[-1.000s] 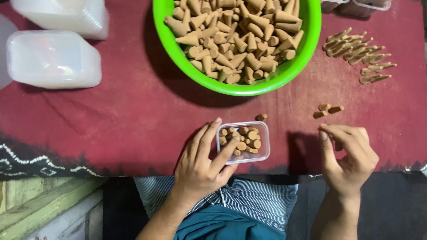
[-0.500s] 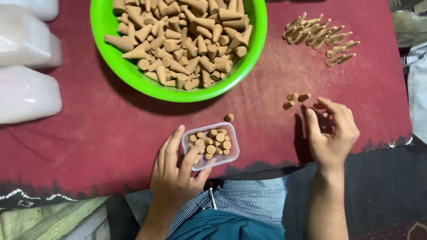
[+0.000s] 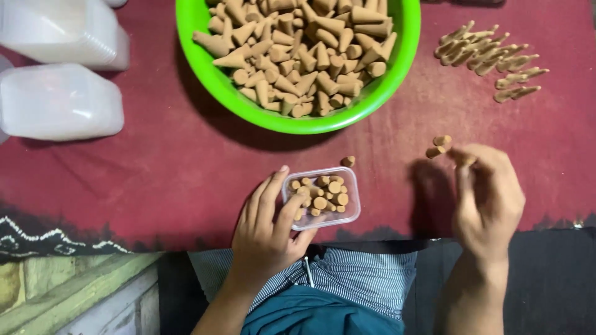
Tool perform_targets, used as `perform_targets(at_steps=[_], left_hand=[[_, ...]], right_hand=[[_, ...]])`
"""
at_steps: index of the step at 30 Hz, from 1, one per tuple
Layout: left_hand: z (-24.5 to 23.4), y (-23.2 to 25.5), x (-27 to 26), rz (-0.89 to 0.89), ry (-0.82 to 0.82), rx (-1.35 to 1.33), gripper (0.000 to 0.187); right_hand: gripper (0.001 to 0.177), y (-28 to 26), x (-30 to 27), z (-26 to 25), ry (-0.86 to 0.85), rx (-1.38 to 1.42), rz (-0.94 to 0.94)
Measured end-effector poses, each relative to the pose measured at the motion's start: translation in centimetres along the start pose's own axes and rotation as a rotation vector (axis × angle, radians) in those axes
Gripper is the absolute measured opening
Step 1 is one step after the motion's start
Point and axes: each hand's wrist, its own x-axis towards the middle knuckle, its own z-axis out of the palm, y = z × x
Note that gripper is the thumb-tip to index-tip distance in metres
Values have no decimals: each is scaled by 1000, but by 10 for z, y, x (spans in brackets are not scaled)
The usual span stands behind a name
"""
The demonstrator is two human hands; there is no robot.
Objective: Packing incense cones from a large green bowl into small plastic containers on a red table.
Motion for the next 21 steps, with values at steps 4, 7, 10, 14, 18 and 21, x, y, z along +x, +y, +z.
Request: perform_targets(at_steps=[4, 7, 10, 14, 18, 21], left_hand=[[-1, -2, 1, 3, 1, 2, 43], [1, -2, -1, 4, 20, -3, 39], [4, -4, -4, 2, 47, -15, 40], [6, -6, -6, 9, 87, -23, 38], [9, -8, -7, 20, 96, -41, 35], [9, -8, -7, 22, 110, -37, 33]], right_hand=[[29, -37, -15, 9, -129, 10, -55], [38, -60, -14, 25, -258, 57, -238], [19, -87, 1, 45, -273, 37, -337], [14, -100, 13, 56, -306, -16, -427], [11, -104, 18, 60, -372, -58, -481], [12, -104, 22, 60, -424, -54, -517]])
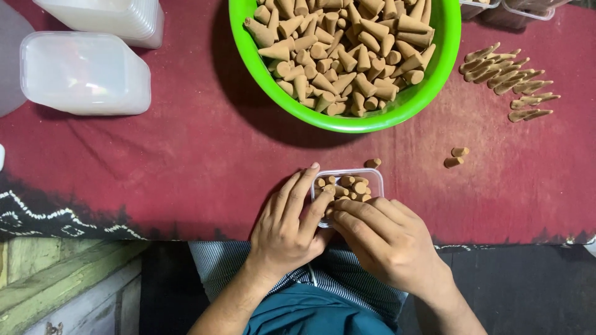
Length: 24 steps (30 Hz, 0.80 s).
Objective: Packing incense cones from a large green bowl into small plastic containers on a red table.
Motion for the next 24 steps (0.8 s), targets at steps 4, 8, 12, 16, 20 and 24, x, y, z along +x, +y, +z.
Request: perform_targets(at_steps=[4, 8, 12, 16, 20, 24], left_hand=[[-1, -1, -2, 4, -23, 10, 53], [-1, -1, -3, -1, -39, 23, 45], [-6, 2, 4, -8, -41, 29, 36], [-7, 5, 7, 8, -54, 22, 35], [-6, 6, 8, 0, -80, 64, 42], [-8, 6, 3, 12, -139, 78, 56]], right_hand=[[18, 2, -9, 2, -25, -36, 16], [29, 11, -34, 2, 57, -85, 78], [21, 24, -66, -6, 232, -60, 355], [4, 59, -97, -13, 380, -247, 523], [24, 90, -114, -10, 424, -264, 644], [21, 105, -117, 2, 411, -312, 623]])
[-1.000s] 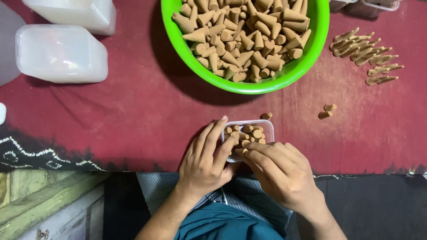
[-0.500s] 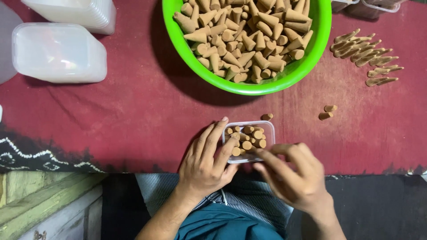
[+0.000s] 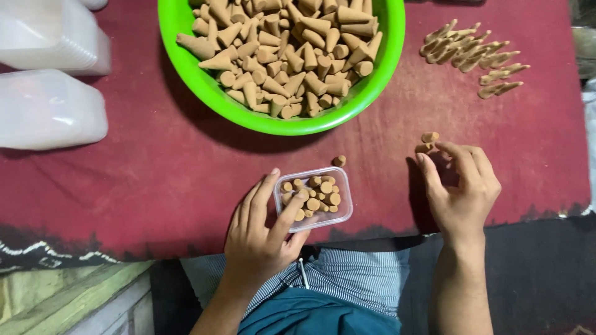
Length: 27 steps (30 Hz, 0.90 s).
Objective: Packing incense cones from a large green bowl into small plastic containers on a red table.
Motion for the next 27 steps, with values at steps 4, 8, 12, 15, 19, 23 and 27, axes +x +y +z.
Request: perform_targets(at_steps=[4, 8, 12, 15, 19, 23, 27], left_hand=[[1, 1, 1, -7, 19, 4, 49], [1, 2, 0, -23, 3, 2, 50], [4, 1, -1, -33, 12, -17, 50], [4, 1, -1, -32, 8, -6, 53], [1, 1, 1, -32, 0, -16, 54], [2, 0, 1, -26, 44, -29, 48], [3, -1, 3, -20, 127, -45, 33]], right_hand=[[21, 2, 3, 7, -15, -18, -39], [14, 1, 1, 4, -23, 36, -44], [11, -18, 0, -11, -9, 268, -82], [12, -48, -1, -25, -50, 559, -41], [17, -85, 8, -32, -166, 583, -97], [24, -120, 33, -26, -320, 568, -283], [23, -136, 44, -12, -493, 477, -368]])
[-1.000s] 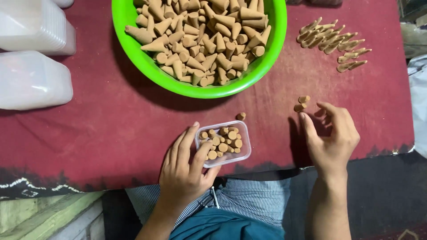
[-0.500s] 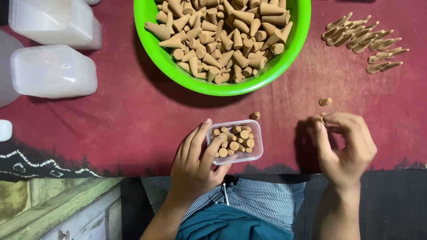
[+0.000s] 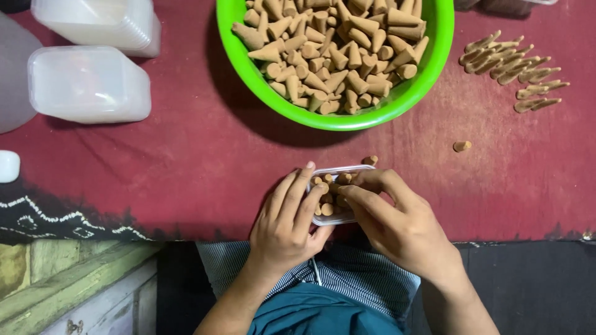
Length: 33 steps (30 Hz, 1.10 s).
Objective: Packing incense cones from a large green bowl into small plastic containers on a red table.
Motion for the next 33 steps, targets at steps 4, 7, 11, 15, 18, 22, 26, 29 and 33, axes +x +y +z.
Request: perform_targets(at_steps=[4, 7, 11, 15, 18, 22, 26, 29, 33], left_hand=[[2, -3, -4, -2, 17, -13, 38], [4, -3, -6, -5, 10, -14, 37], [5, -4, -7, 1, 2, -13, 38], [5, -5, -8, 13, -2, -7, 37], [5, -4, -6, 10, 16, 4, 31], [4, -3, -4, 9, 2, -1, 36], [1, -1, -2, -8, -9, 11, 36], [1, 1, -1, -8, -14, 27, 35], [0, 2, 1, -11, -23, 56, 32]], right_hand=[[16, -1, 13, 9, 13, -23, -32], [10, 2, 16, 11, -38, -38, -47], [14, 5, 14, 11, -66, -97, -93], [21, 5, 13, 9, -87, -219, -105], [23, 8, 11, 6, -107, -190, -99], [23, 13, 5, 7, -72, -127, -102], [19, 16, -1, 9, -54, -109, -135], [16, 15, -2, 11, -44, -121, -139], [15, 15, 0, 11, -29, -115, -144]])
